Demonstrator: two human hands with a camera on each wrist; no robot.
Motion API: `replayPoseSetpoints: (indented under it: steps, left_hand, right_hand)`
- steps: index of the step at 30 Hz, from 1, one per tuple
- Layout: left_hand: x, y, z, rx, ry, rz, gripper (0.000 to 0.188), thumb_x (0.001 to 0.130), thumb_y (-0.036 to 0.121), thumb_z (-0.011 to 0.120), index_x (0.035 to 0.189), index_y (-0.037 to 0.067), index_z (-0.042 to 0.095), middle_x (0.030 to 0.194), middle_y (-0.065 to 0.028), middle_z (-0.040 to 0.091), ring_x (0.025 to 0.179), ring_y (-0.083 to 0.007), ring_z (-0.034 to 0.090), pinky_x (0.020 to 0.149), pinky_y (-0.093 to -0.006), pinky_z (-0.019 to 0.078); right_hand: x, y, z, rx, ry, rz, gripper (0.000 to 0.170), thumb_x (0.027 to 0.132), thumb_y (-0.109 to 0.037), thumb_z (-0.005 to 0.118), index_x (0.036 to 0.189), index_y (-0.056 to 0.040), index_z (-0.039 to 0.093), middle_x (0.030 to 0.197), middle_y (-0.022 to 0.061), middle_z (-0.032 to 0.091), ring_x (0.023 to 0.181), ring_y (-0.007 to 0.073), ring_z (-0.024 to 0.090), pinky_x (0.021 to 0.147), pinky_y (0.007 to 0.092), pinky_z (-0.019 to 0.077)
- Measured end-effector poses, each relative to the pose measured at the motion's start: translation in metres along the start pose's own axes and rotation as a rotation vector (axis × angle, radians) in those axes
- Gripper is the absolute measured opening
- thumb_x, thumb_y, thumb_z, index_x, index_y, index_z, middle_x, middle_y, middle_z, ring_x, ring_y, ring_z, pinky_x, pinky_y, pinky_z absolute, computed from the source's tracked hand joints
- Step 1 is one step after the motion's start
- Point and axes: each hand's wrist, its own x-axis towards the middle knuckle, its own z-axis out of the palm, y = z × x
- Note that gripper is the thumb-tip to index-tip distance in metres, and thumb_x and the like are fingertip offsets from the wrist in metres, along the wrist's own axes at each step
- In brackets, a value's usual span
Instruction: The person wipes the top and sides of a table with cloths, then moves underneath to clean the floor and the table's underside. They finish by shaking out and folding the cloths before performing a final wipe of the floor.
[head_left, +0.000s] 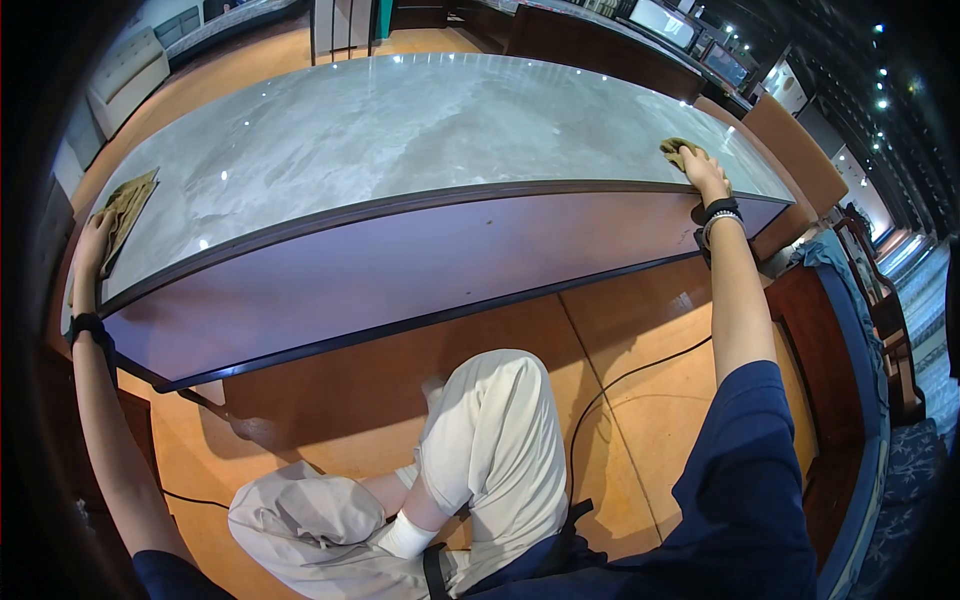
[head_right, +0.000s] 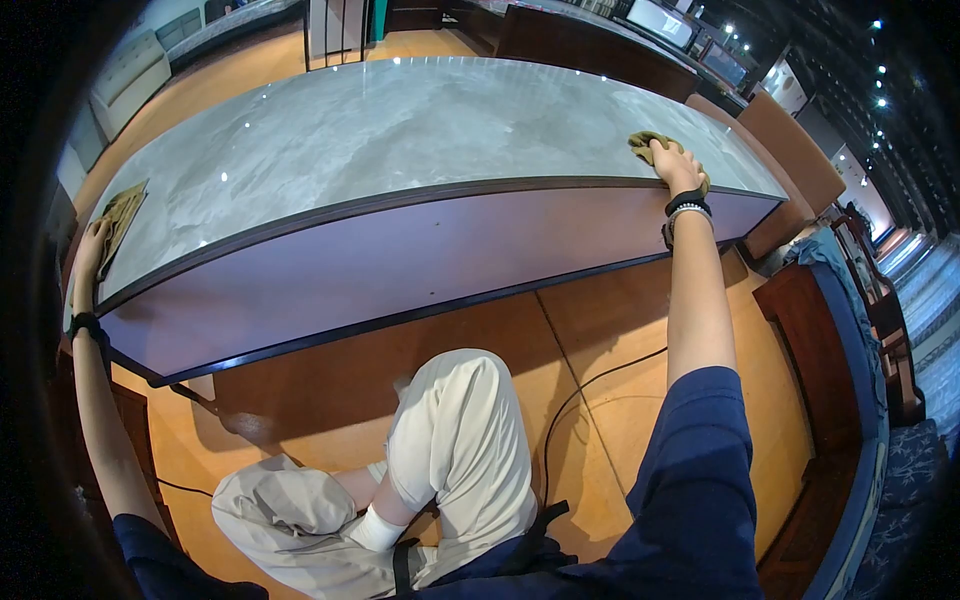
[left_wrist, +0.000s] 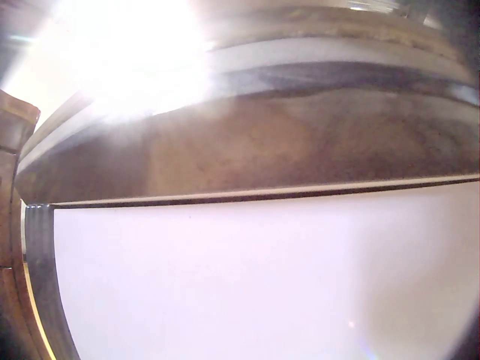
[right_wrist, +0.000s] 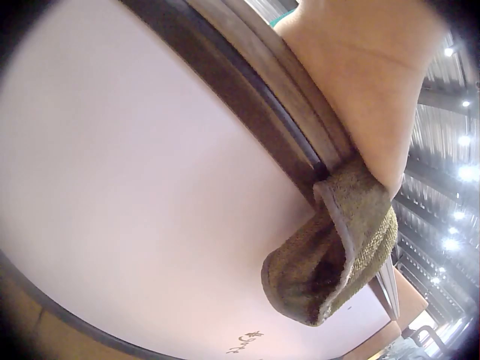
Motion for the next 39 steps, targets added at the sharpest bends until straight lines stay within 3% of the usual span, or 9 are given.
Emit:
replayPoseSetpoints:
  steps: [23,26,30,32,33,35,36,37,39]
  left_hand:
    - [-0.007,0.009,-0.001,-0.004,0.026,-0.001,0.053,0.086,0.043,0.041,0.111,-0.002,0.053,0.108,-0.0184,0.057,0.101,-0.0295,0.054,0.089,-0.0323,0.0364]
    - [-0.005,0.007,-0.002,0.107,-0.022,0.026,0.042,0.088,0.033,0.041,0.114,0.001,0.051,0.112,-0.0183,0.054,0.106,-0.0309,0.050,0.090,-0.0335,0.0363]
    - [-0.010,0.000,0.007,0.458,-0.112,0.300,0.036,0.085,0.010,0.039,0.121,0.008,0.043,0.122,-0.0178,0.043,0.117,-0.0327,0.039,0.094,-0.0360,0.0359]
    - [-0.015,0.006,0.017,0.543,-0.039,0.453,0.036,0.083,0.011,0.043,0.119,0.007,0.044,0.124,-0.0175,0.042,0.116,-0.0335,0.040,0.095,-0.0366,0.0354]
    - [-0.034,0.041,0.013,0.401,-0.025,0.401,0.035,0.083,0.013,0.044,0.118,0.006,0.045,0.125,-0.0177,0.041,0.117,-0.0338,0.040,0.095,-0.0368,0.0357]
    - [-0.068,0.105,0.003,0.457,-0.055,0.568,0.033,0.084,0.014,0.044,0.116,0.008,0.047,0.129,-0.0179,0.039,0.117,-0.0340,0.040,0.095,-0.0373,0.0356]
    - [-0.102,0.165,-0.012,0.307,-0.105,0.425,0.033,0.084,0.015,0.043,0.116,0.010,0.048,0.131,-0.0177,0.036,0.118,-0.0343,0.039,0.096,-0.0375,0.0349]
    - [-0.102,0.169,-0.004,0.448,-0.060,0.623,0.032,0.085,0.016,0.042,0.116,0.012,0.048,0.132,-0.0172,0.035,0.119,-0.0344,0.037,0.098,-0.0375,0.0333]
    - [-0.145,0.251,-0.023,0.200,-0.130,0.449,0.033,0.088,0.025,0.039,0.117,0.014,0.048,0.133,-0.0179,0.035,0.120,-0.0341,0.037,0.099,-0.0390,0.0305]
  right_hand:
    - [0.007,0.002,0.004,-0.036,0.010,0.002,0.064,0.080,-0.058,0.031,0.134,-0.0229,0.035,0.137,0.0154,0.032,0.127,0.0347,0.028,0.101,0.0495,0.0195]
    - [0.010,0.004,0.006,-0.032,0.015,0.000,0.065,0.080,-0.058,0.031,0.134,-0.0223,0.035,0.137,0.0157,0.032,0.127,0.0351,0.027,0.101,0.0500,0.0193]
    - [0.009,0.004,0.004,-0.026,0.014,-0.004,0.065,0.080,-0.058,0.031,0.133,-0.0204,0.037,0.137,0.0157,0.033,0.127,0.0354,0.028,0.102,0.0492,0.0186]
    - [0.005,0.001,0.004,-0.016,-0.003,0.001,0.065,0.080,-0.057,0.031,0.133,-0.0196,0.038,0.137,0.0154,0.033,0.127,0.0353,0.028,0.103,0.0480,0.0180]
    - [0.009,0.003,0.006,-0.026,0.014,0.001,0.065,0.080,-0.057,0.031,0.133,-0.0200,0.038,0.137,0.0148,0.033,0.127,0.0352,0.028,0.102,0.0479,0.0184]
    - [0.008,0.003,0.005,-0.026,0.017,0.003,0.064,0.080,-0.057,0.031,0.133,-0.0204,0.038,0.138,0.0129,0.032,0.127,0.0351,0.027,0.103,0.0473,0.0185]
    - [0.008,0.003,0.007,-0.018,0.011,-0.009,0.064,0.080,-0.057,0.031,0.133,-0.0204,0.038,0.138,0.0129,0.032,0.127,0.0351,0.027,0.103,0.0473,0.0185]
    - [0.009,0.004,0.007,-0.011,0.014,0.000,0.064,0.080,-0.057,0.031,0.133,-0.0202,0.038,0.138,0.0129,0.031,0.128,0.0351,0.026,0.103,0.0474,0.0178]
    - [0.008,0.005,0.007,0.016,0.017,0.017,0.065,0.080,-0.057,0.031,0.133,-0.0199,0.038,0.140,0.0133,0.029,0.129,0.0351,0.023,0.104,0.0476,0.0160]
